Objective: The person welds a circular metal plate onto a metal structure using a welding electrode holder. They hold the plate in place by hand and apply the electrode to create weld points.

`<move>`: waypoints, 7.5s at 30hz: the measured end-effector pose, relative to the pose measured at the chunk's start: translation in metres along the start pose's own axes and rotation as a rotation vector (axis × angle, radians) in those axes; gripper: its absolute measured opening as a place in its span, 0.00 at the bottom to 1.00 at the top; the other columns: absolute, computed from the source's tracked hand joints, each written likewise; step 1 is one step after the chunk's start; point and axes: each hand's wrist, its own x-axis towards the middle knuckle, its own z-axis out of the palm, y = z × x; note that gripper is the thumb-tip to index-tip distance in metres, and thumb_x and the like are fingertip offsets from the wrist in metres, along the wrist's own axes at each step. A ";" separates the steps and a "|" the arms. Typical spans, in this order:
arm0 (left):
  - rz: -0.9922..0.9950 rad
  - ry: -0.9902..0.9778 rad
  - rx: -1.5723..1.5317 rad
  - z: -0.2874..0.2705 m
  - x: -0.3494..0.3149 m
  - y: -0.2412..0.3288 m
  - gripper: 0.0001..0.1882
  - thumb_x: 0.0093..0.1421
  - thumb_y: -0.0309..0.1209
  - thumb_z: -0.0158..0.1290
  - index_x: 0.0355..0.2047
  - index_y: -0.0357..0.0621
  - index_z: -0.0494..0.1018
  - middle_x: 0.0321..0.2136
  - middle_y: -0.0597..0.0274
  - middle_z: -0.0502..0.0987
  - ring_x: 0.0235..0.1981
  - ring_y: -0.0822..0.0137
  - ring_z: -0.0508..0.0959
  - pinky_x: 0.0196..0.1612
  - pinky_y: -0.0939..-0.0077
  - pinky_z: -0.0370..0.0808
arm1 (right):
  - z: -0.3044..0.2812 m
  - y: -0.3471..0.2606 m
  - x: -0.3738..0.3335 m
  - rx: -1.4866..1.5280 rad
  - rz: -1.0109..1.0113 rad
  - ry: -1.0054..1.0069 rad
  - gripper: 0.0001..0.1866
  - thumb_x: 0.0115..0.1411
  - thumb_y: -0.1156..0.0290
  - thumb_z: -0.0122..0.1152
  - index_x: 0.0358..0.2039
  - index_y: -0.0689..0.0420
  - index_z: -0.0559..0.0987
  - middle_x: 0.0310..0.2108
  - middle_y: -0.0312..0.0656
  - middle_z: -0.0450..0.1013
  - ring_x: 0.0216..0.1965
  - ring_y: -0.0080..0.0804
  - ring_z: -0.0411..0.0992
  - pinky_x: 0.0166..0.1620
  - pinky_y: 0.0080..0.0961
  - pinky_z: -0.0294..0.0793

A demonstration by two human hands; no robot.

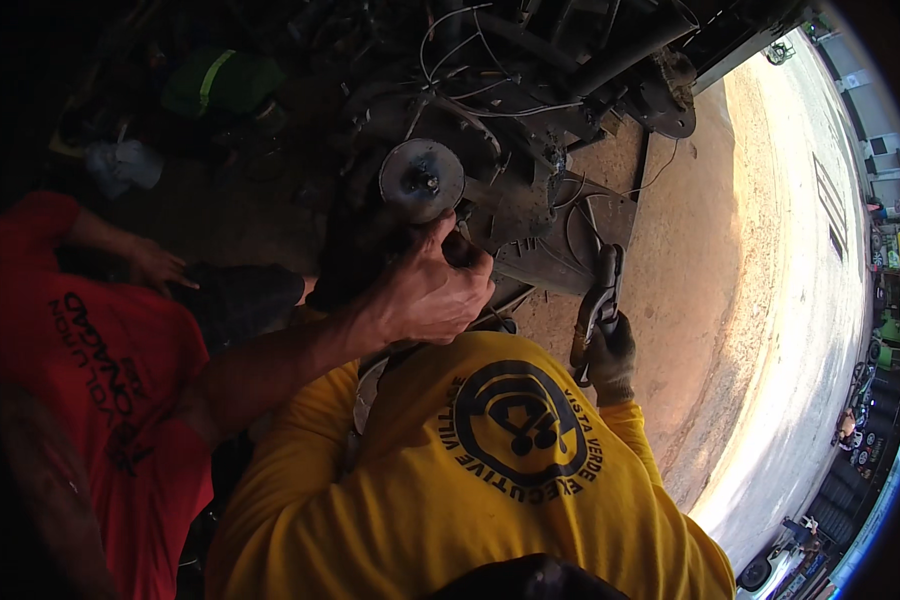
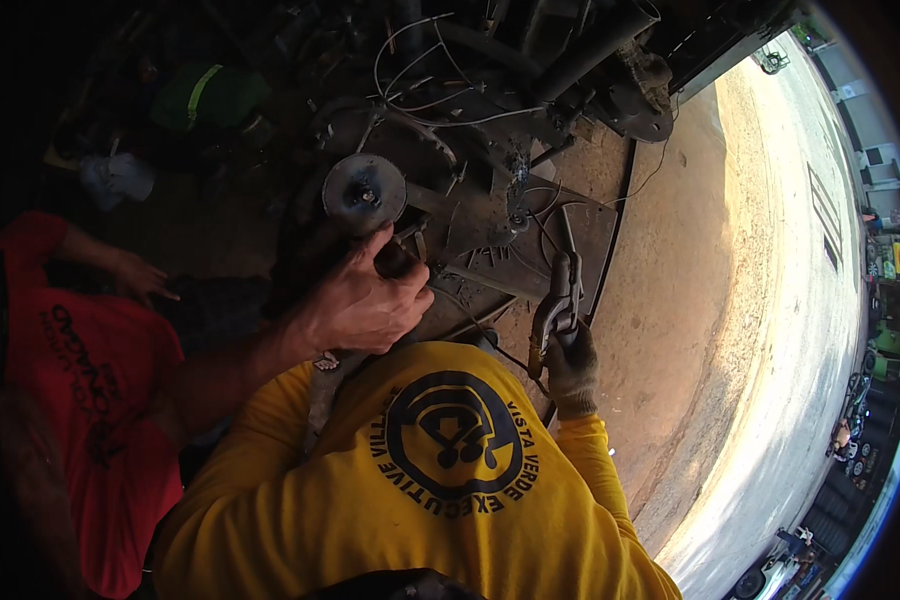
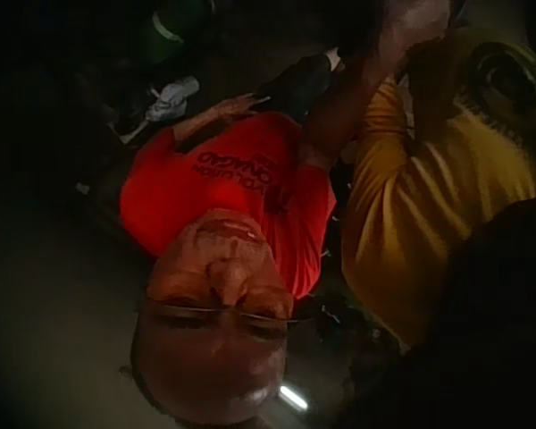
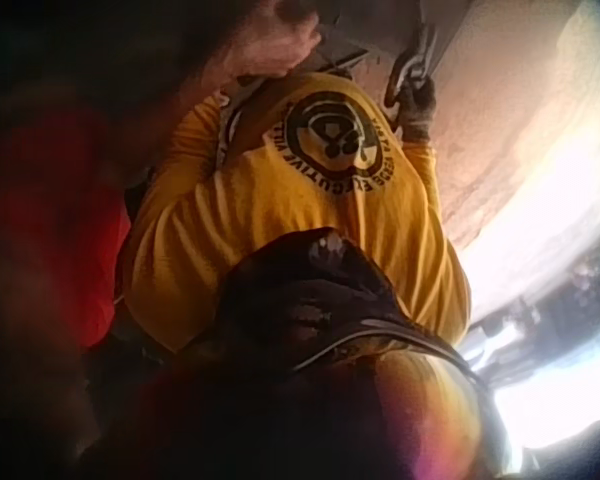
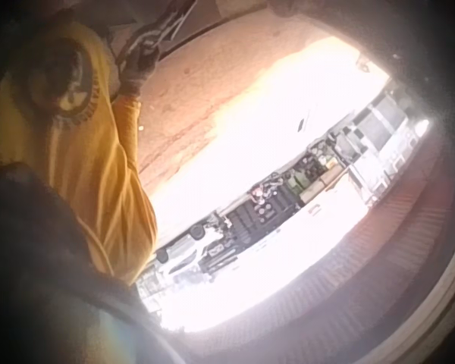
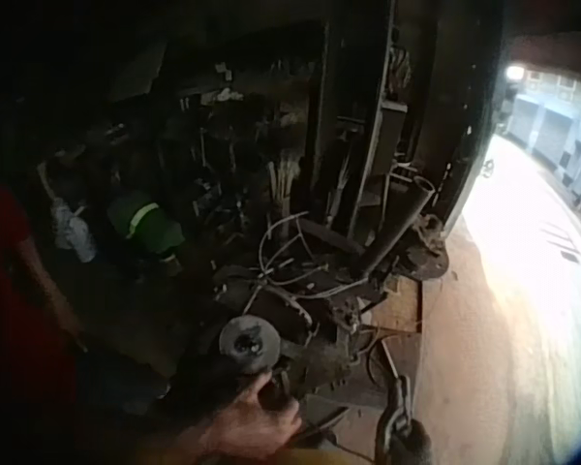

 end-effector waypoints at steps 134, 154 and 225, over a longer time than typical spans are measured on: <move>-1.122 -0.011 -2.268 0.088 0.084 0.097 0.27 0.60 0.31 0.55 0.61 0.41 0.68 0.53 0.56 0.75 0.50 0.64 0.77 0.52 0.67 0.77 | 0.032 -0.038 0.006 0.383 0.247 -0.049 0.21 0.73 0.62 0.50 0.61 0.58 0.72 0.27 0.28 0.67 0.26 0.13 0.64 0.28 0.14 0.64; -1.499 0.120 -2.302 0.109 0.101 0.087 0.27 0.61 0.32 0.56 0.61 0.41 0.68 0.52 0.56 0.75 0.49 0.65 0.77 0.51 0.68 0.77 | 0.070 -0.009 0.023 0.521 0.366 -0.108 0.18 0.74 0.60 0.47 0.53 0.61 0.76 0.25 0.32 0.68 0.26 0.18 0.66 0.29 0.18 0.66; -1.543 0.105 -2.337 0.107 0.091 0.084 0.27 0.62 0.34 0.60 0.60 0.41 0.68 0.50 0.58 0.76 0.47 0.68 0.77 0.47 0.71 0.76 | 0.050 -0.004 0.034 0.679 0.412 0.092 0.17 0.73 0.60 0.52 0.50 0.60 0.78 0.22 0.27 0.65 0.22 0.14 0.61 0.24 0.14 0.59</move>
